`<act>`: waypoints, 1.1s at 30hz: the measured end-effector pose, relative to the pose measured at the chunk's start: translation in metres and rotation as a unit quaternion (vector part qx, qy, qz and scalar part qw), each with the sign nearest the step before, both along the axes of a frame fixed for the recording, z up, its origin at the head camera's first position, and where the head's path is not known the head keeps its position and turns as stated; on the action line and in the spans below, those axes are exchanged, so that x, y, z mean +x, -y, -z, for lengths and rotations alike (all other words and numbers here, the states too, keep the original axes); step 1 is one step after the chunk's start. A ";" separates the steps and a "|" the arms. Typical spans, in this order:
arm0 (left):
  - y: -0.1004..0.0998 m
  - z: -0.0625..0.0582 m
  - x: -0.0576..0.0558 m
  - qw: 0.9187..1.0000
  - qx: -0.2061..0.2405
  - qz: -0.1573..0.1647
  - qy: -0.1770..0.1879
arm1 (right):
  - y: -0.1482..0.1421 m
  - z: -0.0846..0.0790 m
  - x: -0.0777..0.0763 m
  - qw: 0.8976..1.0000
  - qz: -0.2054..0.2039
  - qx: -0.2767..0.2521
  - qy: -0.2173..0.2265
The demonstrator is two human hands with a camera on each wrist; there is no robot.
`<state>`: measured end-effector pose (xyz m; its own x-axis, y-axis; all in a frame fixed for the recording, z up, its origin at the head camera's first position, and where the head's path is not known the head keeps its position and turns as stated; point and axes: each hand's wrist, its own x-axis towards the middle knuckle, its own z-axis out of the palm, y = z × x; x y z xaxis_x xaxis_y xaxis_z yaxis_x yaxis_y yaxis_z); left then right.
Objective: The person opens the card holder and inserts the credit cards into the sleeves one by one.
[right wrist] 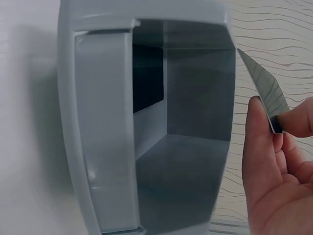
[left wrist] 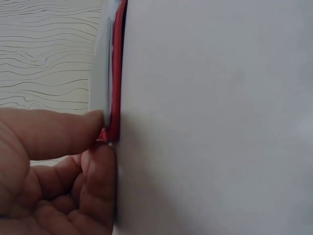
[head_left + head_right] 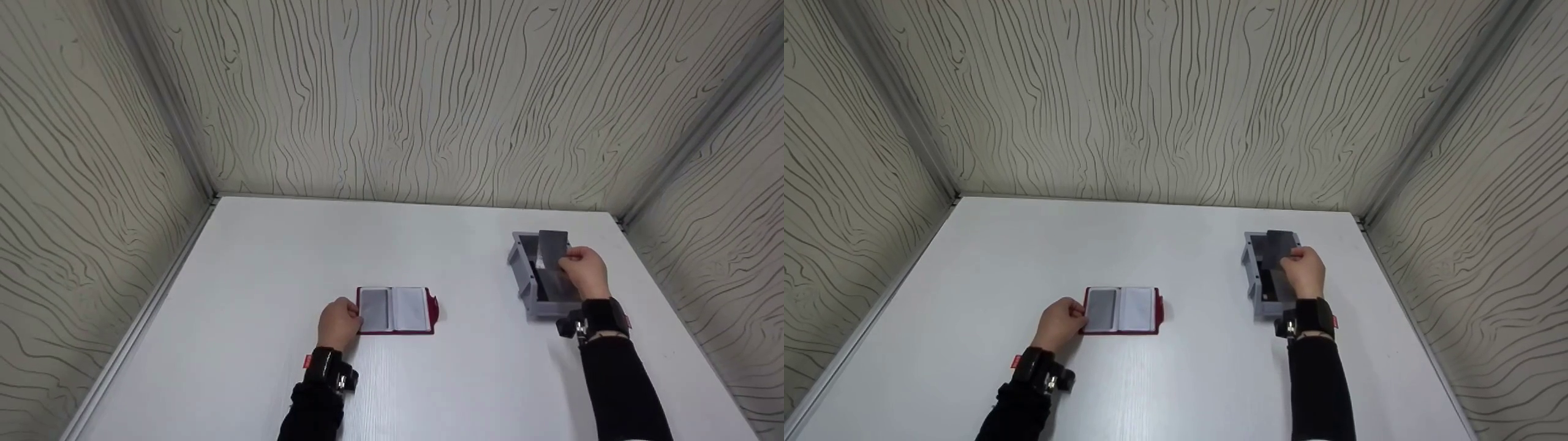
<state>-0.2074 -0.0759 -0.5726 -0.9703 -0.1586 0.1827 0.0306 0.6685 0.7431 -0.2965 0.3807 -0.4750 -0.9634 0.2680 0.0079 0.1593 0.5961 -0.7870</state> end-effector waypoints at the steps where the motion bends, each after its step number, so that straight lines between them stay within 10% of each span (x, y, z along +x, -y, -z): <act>1: 0.000 0.000 0.000 1.000 0.002 0.000 0.001 | 0.001 -0.001 0.000 1.000 0.000 0.003 -0.001; 19: 0.000 0.000 -0.001 1.000 0.011 -0.002 0.008 | 0.042 -0.027 0.007 0.998 -0.053 0.002 -0.014; 33: 0.000 0.001 -0.001 1.000 0.015 -0.003 0.013 | 0.095 -0.012 0.011 0.994 -0.100 -0.039 -0.029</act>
